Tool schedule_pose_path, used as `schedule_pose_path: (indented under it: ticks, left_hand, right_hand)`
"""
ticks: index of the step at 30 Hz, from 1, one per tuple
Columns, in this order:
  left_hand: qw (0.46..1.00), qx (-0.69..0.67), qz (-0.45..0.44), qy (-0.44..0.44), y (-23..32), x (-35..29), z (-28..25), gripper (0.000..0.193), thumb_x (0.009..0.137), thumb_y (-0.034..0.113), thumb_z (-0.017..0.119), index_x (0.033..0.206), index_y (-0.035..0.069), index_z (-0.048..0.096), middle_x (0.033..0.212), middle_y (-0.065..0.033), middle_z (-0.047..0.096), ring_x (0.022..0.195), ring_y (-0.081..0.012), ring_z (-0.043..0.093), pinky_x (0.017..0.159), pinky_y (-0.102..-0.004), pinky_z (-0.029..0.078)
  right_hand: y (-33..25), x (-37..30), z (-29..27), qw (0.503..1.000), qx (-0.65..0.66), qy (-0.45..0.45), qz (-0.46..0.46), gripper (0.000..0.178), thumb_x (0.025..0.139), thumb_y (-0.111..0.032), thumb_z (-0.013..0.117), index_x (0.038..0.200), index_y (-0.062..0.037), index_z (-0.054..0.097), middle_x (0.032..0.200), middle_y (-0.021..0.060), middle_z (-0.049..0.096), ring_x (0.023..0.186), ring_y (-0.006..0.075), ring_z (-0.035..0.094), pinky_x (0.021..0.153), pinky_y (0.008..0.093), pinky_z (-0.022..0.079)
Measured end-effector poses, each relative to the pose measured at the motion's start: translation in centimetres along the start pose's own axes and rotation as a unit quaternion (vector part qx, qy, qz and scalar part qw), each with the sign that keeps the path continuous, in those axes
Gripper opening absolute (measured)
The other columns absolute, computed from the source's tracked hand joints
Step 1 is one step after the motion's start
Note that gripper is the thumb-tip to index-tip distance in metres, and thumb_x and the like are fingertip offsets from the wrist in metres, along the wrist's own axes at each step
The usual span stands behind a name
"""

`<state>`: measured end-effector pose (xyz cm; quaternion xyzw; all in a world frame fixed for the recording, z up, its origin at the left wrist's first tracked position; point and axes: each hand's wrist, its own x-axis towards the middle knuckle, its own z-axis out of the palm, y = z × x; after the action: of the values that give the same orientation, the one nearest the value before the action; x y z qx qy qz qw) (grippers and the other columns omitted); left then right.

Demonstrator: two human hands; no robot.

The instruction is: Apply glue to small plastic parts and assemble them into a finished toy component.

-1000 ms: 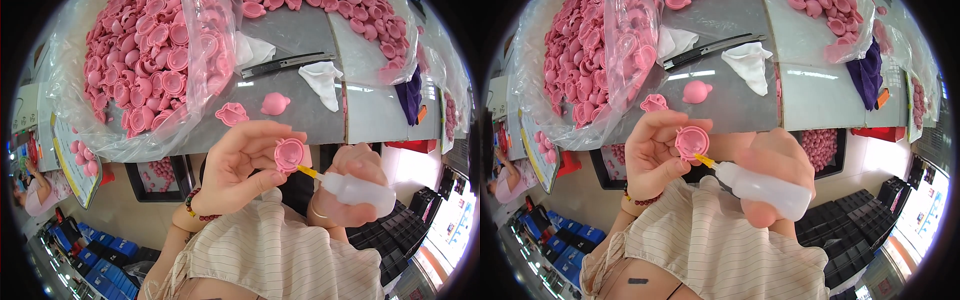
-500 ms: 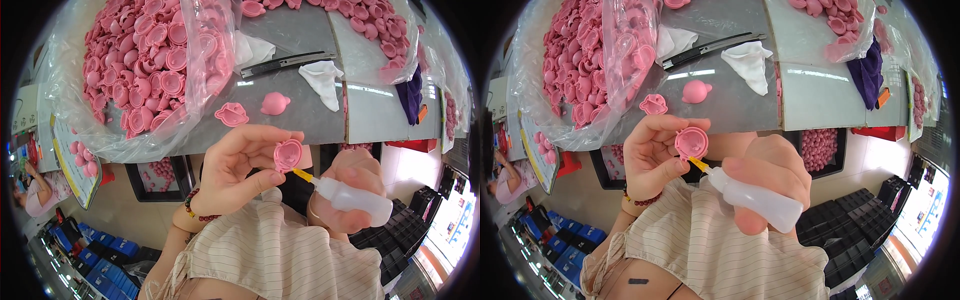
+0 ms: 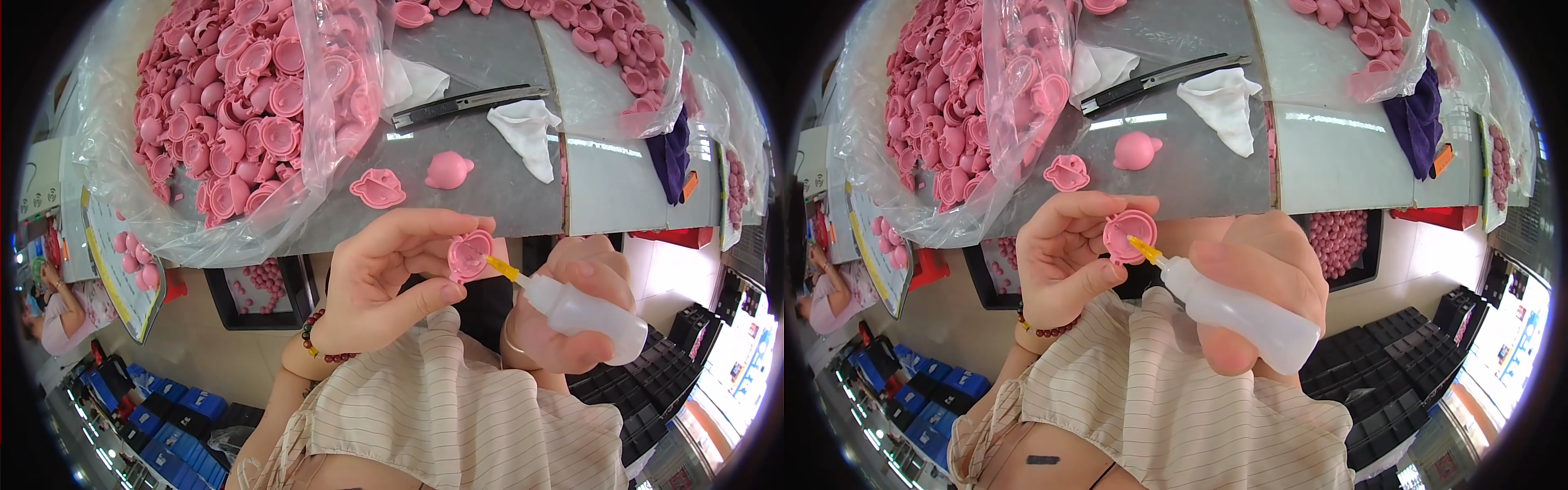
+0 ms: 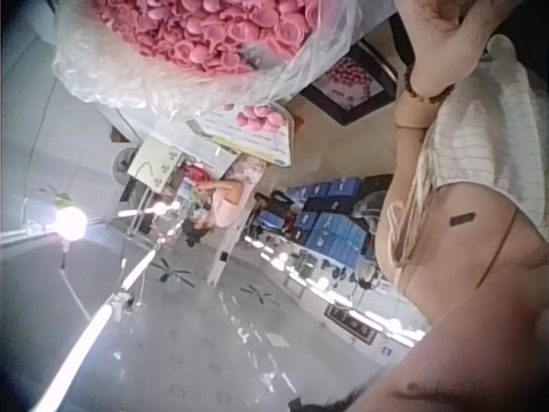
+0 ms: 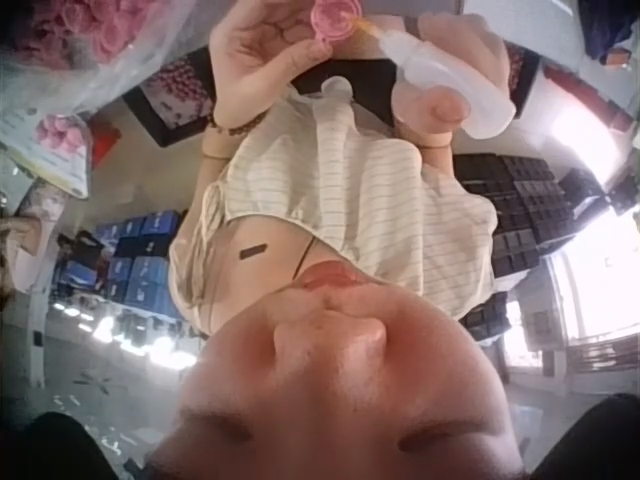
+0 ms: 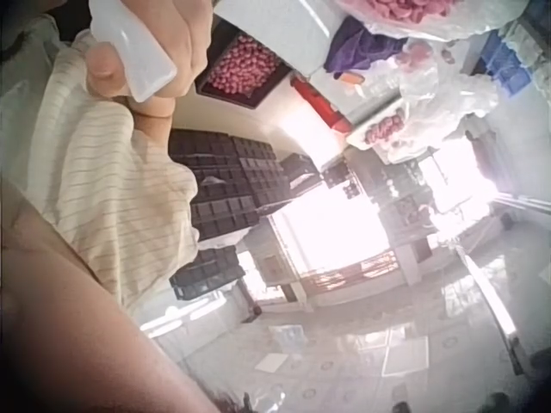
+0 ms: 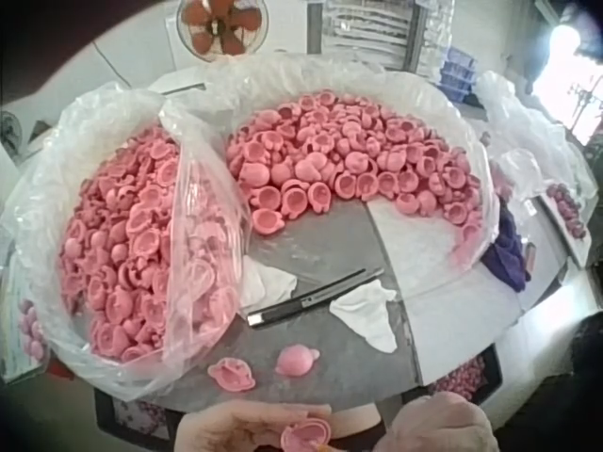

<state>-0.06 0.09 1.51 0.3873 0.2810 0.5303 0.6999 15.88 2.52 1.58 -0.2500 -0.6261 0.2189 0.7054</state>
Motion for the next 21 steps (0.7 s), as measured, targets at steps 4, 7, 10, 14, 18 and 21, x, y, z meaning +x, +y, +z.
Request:
schedule_pose_path:
  ticks: [4, 7, 10, 14, 18, 21]
  left_hand:
    - [1.000, 0.011, -0.002, 0.014, 0.25, -0.03, 0.20, 0.041, 0.072, -0.007, 0.058, 0.109, -0.005, 0.043, 0.113, -0.0232, 0.048, 0.097, -0.0225, 0.055, 0.081, -0.0293, 0.045]
    - [0.999, 0.023, 0.002, 0.029, 0.30, -0.04, 0.30, 0.042, 0.070, -0.003, 0.063, 0.107, -0.005, 0.043, 0.111, -0.0273, 0.048, 0.097, -0.0227, 0.054, 0.083, -0.0310, 0.044]
    - [0.999, 0.035, 0.015, 0.035, 0.39, -0.13, 0.26, 0.042, 0.070, -0.003, 0.063, 0.107, -0.005, 0.043, 0.110, -0.0275, 0.049, 0.096, -0.0227, 0.055, 0.082, -0.0308, 0.045]
    - [0.997, 0.039, 0.037, 0.058, 0.34, -0.15, 0.27, 0.041, 0.070, -0.003, 0.063, 0.106, -0.005, 0.043, 0.110, -0.0276, 0.049, 0.095, -0.0223, 0.055, 0.080, -0.0302, 0.046]
    - [0.996, 0.042, 0.063, 0.038, 0.09, -0.23, -0.12, 0.037, 0.072, -0.013, 0.054, 0.107, -0.006, 0.044, 0.116, -0.0221, 0.047, 0.096, -0.0223, 0.056, 0.080, -0.0289, 0.047]
    - [0.995, 0.055, 0.075, 0.043, 0.05, -0.28, -0.08, 0.037, 0.072, -0.013, 0.054, 0.107, -0.006, 0.044, 0.115, -0.0226, 0.047, 0.095, -0.0215, 0.056, 0.080, -0.0289, 0.047]
  right_hand:
    - [-0.63, 0.14, -0.19, 0.993, -0.070, -0.045, 0.079, 0.060, 0.082, -0.053, 0.038, 0.088, 0.0032, 0.057, 0.060, 0.0032, 0.040, 0.050, 0.0114, 0.035, 0.040, 0.0233, 0.021]
    - [-1.38, 0.25, -0.64, 0.988, -0.030, -0.034, 0.146, 0.049, 0.075, -0.045, 0.058, 0.087, 0.0027, 0.057, 0.068, 0.0064, 0.054, 0.056, 0.0145, 0.047, 0.048, 0.0254, 0.037]
    - [-0.97, 0.24, -0.79, 0.990, -0.075, -0.022, 0.114, 0.045, 0.076, -0.042, 0.058, 0.084, 0.0028, 0.058, 0.064, 0.0063, 0.054, 0.052, 0.0143, 0.045, 0.046, 0.0251, 0.035]
    - [-0.81, -0.14, -0.80, 0.991, -0.095, 0.003, 0.096, 0.042, 0.079, -0.039, 0.055, 0.080, 0.0037, 0.058, 0.063, 0.0064, 0.055, 0.049, 0.0140, 0.044, 0.043, 0.0249, 0.034]
    - [-0.62, -0.25, -0.95, 0.993, -0.093, -0.018, 0.065, 0.049, 0.081, -0.043, 0.047, 0.078, 0.0045, 0.056, 0.062, 0.0056, 0.048, 0.048, 0.0129, 0.040, 0.041, 0.0244, 0.027]
    - [-0.93, -0.09, -0.99, 0.994, -0.078, -0.052, 0.049, 0.049, 0.082, -0.043, 0.046, 0.078, 0.0046, 0.055, 0.063, 0.0070, 0.050, 0.046, 0.0131, 0.039, 0.041, 0.0246, 0.028]
